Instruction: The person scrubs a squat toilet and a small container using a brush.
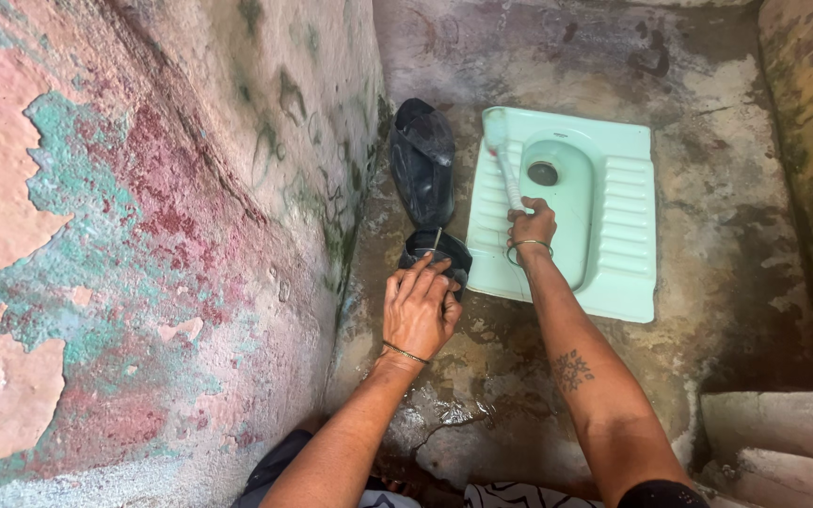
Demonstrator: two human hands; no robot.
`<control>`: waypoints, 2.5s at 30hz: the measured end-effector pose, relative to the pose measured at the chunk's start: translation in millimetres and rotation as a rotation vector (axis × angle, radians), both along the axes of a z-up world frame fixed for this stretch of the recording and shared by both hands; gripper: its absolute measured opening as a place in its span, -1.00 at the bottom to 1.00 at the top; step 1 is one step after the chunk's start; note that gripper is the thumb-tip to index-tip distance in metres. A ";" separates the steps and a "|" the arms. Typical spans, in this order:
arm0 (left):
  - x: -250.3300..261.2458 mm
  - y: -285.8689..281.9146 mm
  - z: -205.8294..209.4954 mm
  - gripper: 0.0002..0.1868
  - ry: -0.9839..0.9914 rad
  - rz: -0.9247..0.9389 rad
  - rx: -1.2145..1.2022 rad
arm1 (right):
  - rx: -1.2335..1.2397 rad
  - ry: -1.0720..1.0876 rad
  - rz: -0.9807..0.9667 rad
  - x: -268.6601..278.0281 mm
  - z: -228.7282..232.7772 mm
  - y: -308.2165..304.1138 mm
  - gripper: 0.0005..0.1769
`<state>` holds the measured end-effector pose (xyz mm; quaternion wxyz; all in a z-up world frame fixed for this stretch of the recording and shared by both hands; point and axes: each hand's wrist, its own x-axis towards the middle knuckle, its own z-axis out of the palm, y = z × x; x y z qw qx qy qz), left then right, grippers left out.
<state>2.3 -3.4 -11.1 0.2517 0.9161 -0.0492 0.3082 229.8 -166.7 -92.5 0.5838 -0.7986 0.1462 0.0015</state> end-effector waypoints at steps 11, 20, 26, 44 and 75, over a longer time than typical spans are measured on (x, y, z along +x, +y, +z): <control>0.3 -0.2 -0.6 -0.85 -0.003 -0.003 -0.011 | -0.018 0.034 -0.002 -19.1 2.1 1.6 -0.58; 0.3 -1.1 1.9 -0.86 -0.010 -0.011 -0.025 | -0.048 0.001 -0.051 -36.4 -6.3 -2.7 -0.59; 0.2 -0.5 0.3 -0.86 -0.007 -0.012 -0.028 | -0.014 0.024 0.002 -42.0 -6.3 -3.1 -0.60; 0.8 -2.4 0.9 -0.85 0.008 -0.011 -0.032 | -0.035 0.046 -0.044 -75.2 -4.5 -13.4 -0.58; 1.5 -1.6 -1.6 -0.78 0.021 -0.021 -0.038 | 0.067 0.089 0.054 -139.4 -14.3 -40.3 -0.61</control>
